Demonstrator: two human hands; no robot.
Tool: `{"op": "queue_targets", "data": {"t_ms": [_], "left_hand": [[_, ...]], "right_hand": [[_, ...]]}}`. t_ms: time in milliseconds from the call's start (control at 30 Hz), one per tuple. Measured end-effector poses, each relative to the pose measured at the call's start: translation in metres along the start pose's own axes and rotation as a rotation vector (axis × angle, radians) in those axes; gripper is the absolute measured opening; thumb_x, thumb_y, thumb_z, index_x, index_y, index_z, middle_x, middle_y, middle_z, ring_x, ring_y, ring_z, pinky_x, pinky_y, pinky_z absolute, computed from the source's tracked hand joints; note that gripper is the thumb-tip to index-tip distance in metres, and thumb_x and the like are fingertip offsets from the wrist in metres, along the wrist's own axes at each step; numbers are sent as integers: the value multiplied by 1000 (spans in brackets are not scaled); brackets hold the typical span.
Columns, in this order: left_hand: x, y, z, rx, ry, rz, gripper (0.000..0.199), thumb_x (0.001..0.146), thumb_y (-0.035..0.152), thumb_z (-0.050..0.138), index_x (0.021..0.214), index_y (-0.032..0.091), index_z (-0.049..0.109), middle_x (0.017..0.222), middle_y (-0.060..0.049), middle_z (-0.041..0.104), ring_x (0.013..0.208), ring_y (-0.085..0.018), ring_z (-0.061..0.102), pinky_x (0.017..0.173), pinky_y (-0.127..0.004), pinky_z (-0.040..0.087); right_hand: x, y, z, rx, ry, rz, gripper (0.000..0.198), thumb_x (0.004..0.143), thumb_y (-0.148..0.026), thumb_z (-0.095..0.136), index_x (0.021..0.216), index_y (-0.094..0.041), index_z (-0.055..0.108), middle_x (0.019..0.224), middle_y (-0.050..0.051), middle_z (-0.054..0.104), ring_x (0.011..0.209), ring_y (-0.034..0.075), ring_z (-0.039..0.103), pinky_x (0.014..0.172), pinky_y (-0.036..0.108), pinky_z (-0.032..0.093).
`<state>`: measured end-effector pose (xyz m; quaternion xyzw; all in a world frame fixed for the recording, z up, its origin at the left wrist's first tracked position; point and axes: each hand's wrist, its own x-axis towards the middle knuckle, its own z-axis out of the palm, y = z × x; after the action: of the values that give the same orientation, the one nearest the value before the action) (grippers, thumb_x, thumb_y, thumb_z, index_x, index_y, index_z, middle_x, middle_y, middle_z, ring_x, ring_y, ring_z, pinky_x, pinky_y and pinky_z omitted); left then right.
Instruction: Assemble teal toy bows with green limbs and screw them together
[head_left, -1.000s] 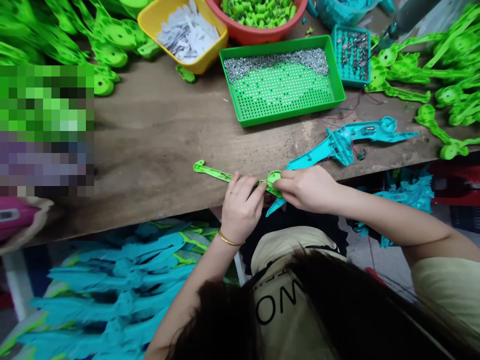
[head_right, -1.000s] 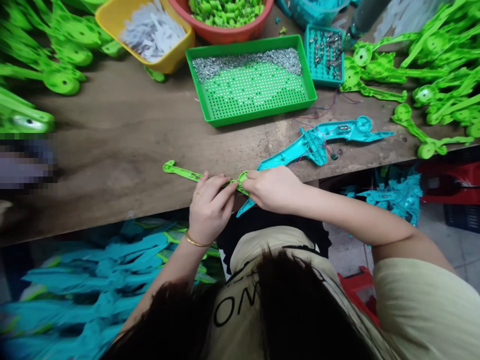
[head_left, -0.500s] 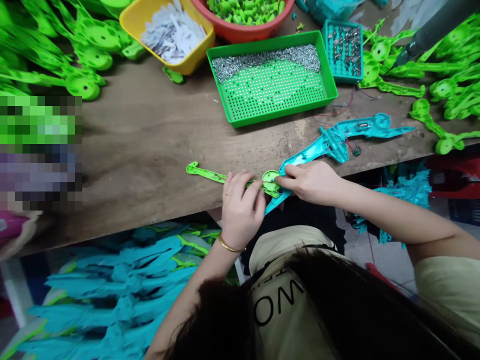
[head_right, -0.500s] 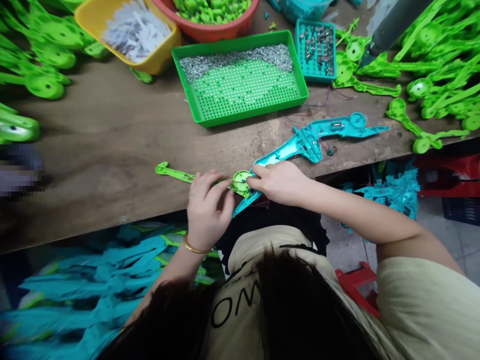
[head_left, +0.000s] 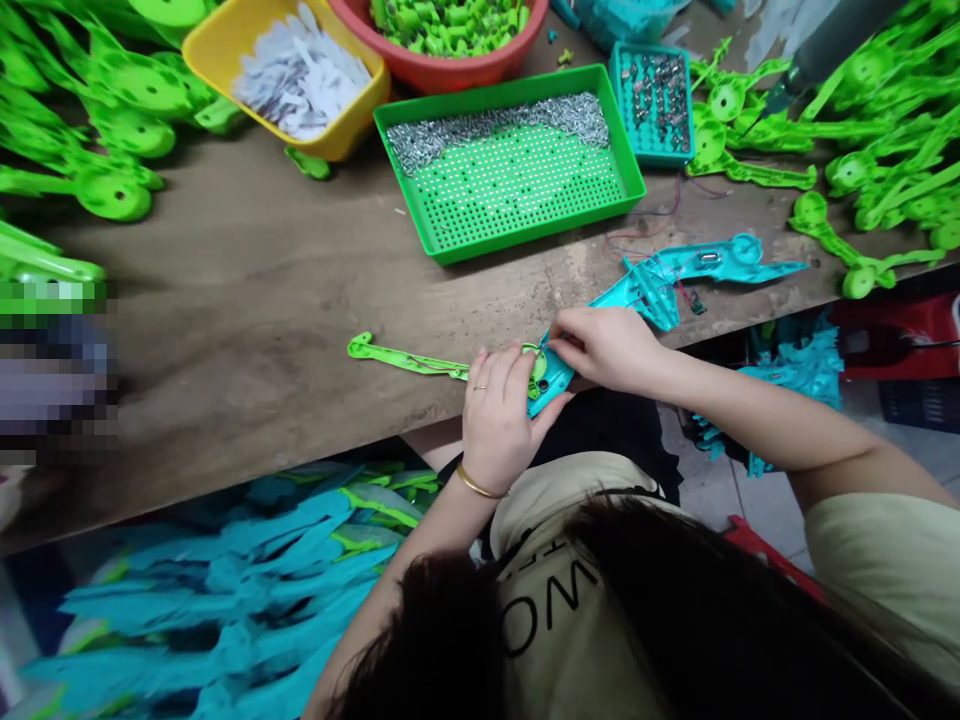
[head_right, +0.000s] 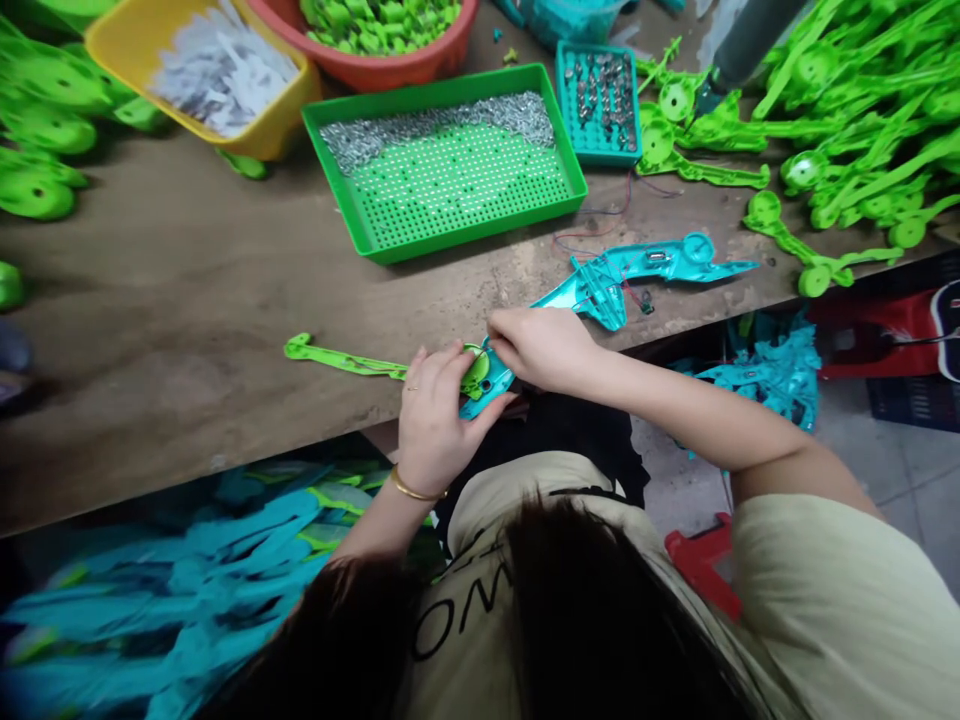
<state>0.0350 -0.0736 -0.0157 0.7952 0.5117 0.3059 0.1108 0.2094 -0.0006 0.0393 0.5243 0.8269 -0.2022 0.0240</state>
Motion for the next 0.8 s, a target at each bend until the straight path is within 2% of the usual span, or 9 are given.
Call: {"op": "queue_targets", "data": {"t_ms": [167,300,400,500,700,800], "left_hand": [[0,0,1,-20,-14,-20,54,83,45,66,124,13,52,123,-17,63,118,-28,58,112,-51,37],[3,3,-2,-24,-36,-48,56,84,45,64,127,12,50,122,-17,63,117,-28,58,112,-51,37],[8,9,-6,23,-86,-48,56,85,43,60,129,9,51,119,-18,62,115,-29,57,111,-50,37],[15,15,-9,98,-163,-44,50,87,38,57,128,10,57,115,-19,58,113,-31,54,109,-51,37],[20,19,-10,113,-273,-89,46,86,35,56,129,19,61,117,-18,52,113,-34,48,102,-54,40],[20,18,-10,133,-285,-70,47,87,35,54,130,18,61,117,-19,51,111,-34,47,99,-53,41]], "right_hand": [[0,-9,5,-104,11,5,28,95,-30,39,96,-18,65,93,5,72,73,18,64,55,29,17],[-7,-10,0,-176,-59,-69,30,96,-27,38,100,-17,65,97,7,70,75,17,64,53,30,15],[-11,-7,-6,-167,-113,-142,28,96,-27,40,101,-18,66,99,7,70,78,17,63,54,30,15],[-13,-2,-11,-90,-146,-156,26,95,-28,42,101,-21,67,99,4,71,77,16,62,55,29,18],[-12,12,-16,90,-92,32,20,91,-30,49,92,-19,65,84,2,71,73,15,60,59,26,25],[-13,16,-14,99,-50,47,20,91,-31,49,91,-19,65,85,3,71,74,16,61,60,26,26]]}}
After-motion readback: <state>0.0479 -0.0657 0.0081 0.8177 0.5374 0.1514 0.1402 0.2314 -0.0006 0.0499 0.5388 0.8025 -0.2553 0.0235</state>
